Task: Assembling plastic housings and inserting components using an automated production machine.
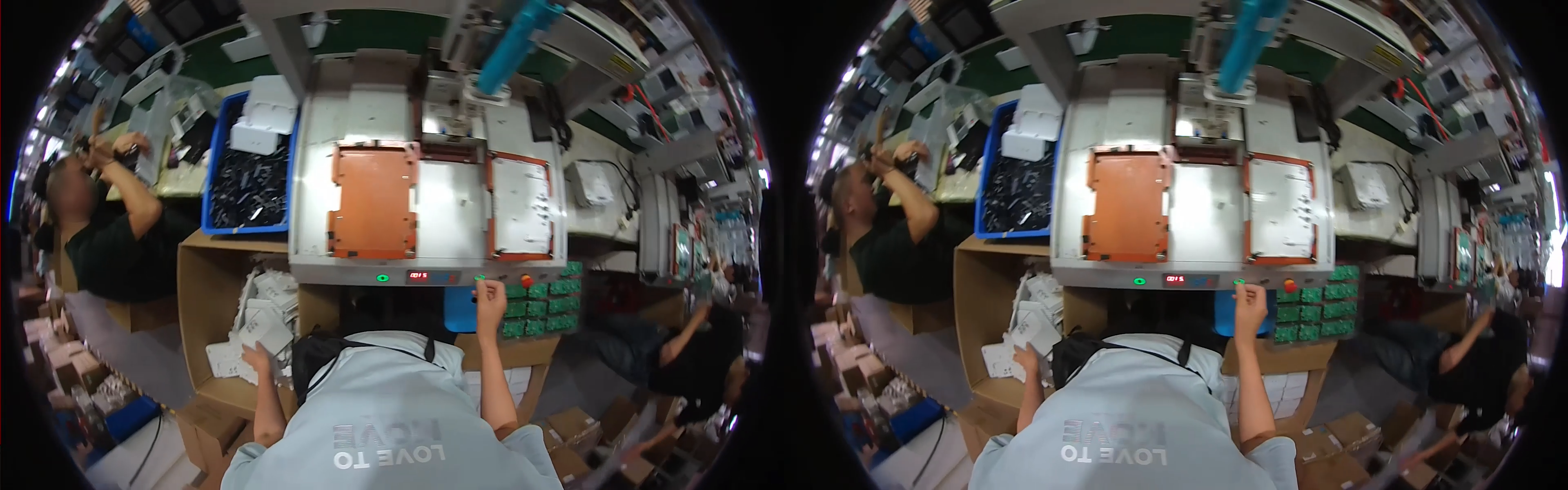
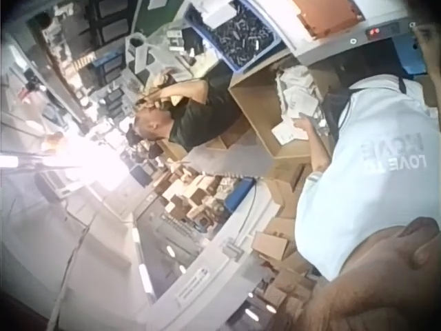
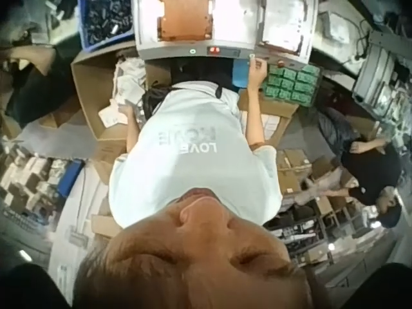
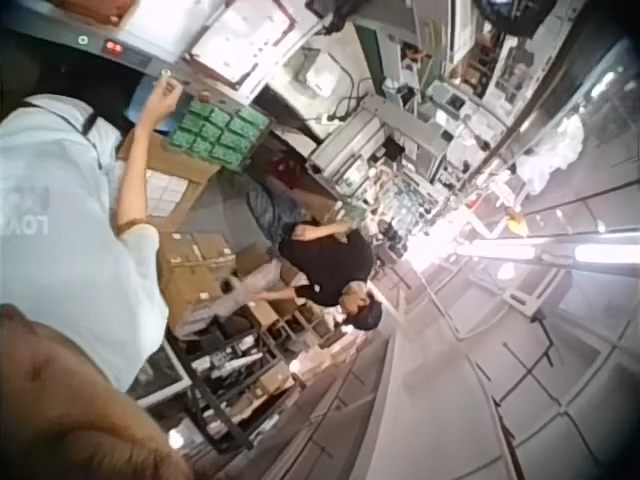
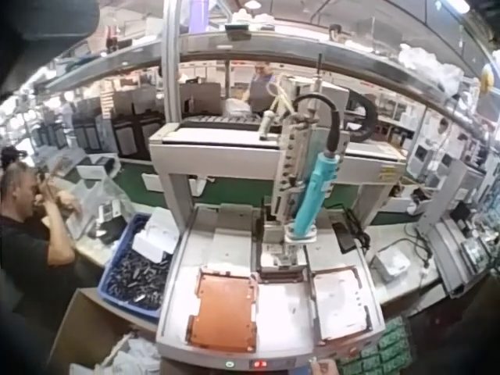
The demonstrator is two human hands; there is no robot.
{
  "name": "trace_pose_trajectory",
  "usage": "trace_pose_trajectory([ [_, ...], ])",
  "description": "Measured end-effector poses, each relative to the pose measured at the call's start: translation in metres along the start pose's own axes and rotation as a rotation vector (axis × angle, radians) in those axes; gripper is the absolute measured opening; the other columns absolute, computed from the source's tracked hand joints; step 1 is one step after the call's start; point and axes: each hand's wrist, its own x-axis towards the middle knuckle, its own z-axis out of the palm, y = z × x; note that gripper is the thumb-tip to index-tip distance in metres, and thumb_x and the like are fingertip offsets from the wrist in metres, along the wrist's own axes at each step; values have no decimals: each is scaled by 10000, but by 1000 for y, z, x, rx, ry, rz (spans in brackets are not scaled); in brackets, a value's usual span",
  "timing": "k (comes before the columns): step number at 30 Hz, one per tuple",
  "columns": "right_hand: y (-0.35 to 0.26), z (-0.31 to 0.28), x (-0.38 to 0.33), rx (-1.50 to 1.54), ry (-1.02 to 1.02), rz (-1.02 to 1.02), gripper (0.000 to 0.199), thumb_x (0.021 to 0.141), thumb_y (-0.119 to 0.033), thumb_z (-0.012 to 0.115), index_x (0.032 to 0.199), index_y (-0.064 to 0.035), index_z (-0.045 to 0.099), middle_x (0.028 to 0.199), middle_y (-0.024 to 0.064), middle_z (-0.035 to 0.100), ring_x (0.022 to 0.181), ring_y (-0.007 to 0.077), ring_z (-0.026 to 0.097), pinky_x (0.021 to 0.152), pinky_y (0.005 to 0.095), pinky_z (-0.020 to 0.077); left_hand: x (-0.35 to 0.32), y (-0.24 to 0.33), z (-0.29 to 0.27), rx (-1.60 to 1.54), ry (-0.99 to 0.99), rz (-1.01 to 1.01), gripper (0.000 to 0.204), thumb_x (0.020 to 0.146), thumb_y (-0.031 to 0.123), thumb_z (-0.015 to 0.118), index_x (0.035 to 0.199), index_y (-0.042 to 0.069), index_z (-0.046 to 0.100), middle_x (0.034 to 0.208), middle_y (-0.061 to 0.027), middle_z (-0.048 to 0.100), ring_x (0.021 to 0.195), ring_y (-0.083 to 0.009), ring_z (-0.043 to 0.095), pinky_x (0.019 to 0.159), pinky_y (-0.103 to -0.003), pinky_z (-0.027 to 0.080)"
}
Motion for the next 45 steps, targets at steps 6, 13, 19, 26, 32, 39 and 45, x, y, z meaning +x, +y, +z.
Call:
trace_pose_trajectory([
  [6,-25,-11,2,-78,-34,182,251,888,-182,641,711,-41,533,663,0,555,575,52,496,502,209,395,-10,14,-6,-133,43,-100,722,850,352,598,1377,-50,311,1262,-346,422,1151,-476,448,990,-481,376],
  [13,-115,59,-29,-199,-335,-274,229,868,-110,647,708,-33,503,623,-20,477,575,44,436,528,210,369,9,-34,1,-279,41,-152,698,812,359,658,1301,-81,425,1171,-313,547,1075,-434,544,950,-448,424],
  [19,-183,129,-46,-210,-670,-657,162,834,-68,682,760,-9,551,728,59,563,580,106,508,560,231,433,0,-21,-13,-543,144,-239,594,786,322,705,1163,-100,526,1075,-237,618,957,-299,602,863,-364,460],
  [26,-217,181,-52,-183,-962,-716,124,847,-81,668,810,-3,580,756,55,572,612,106,530,564,235,436,-31,42,-93,-1153,-22,-115,327,818,139,647,1070,-63,593,952,-95,652,835,-161,589,772,-289,454],
  [32,-239,286,-31,-284,-1076,-808,170,879,-180,620,915,-15,625,810,73,633,668,165,581,602,275,460,-71,70,-163,-1459,-13,-57,357,877,141,607,1182,-33,538,1075,-98,626,971,-169,588,856,-298,448],
  [39,-191,450,47,-648,-927,-964,153,823,-172,627,906,-44,627,887,125,666,828,299,637,717,397,500,-98,96,-188,-1799,-165,-138,476,933,229,545,1324,-12,416,1231,-123,557,1104,-236,562,934,-345,443],
  [45,-147,514,57,-956,-749,-1109,181,826,-183,626,963,-64,624,941,139,637,911,341,606,754,447,501,-115,96,-190,-1843,-149,-297,441,952,216,524,1316,-11,421,1221,-113,558,1115,-219,548,942,-341,429],
])
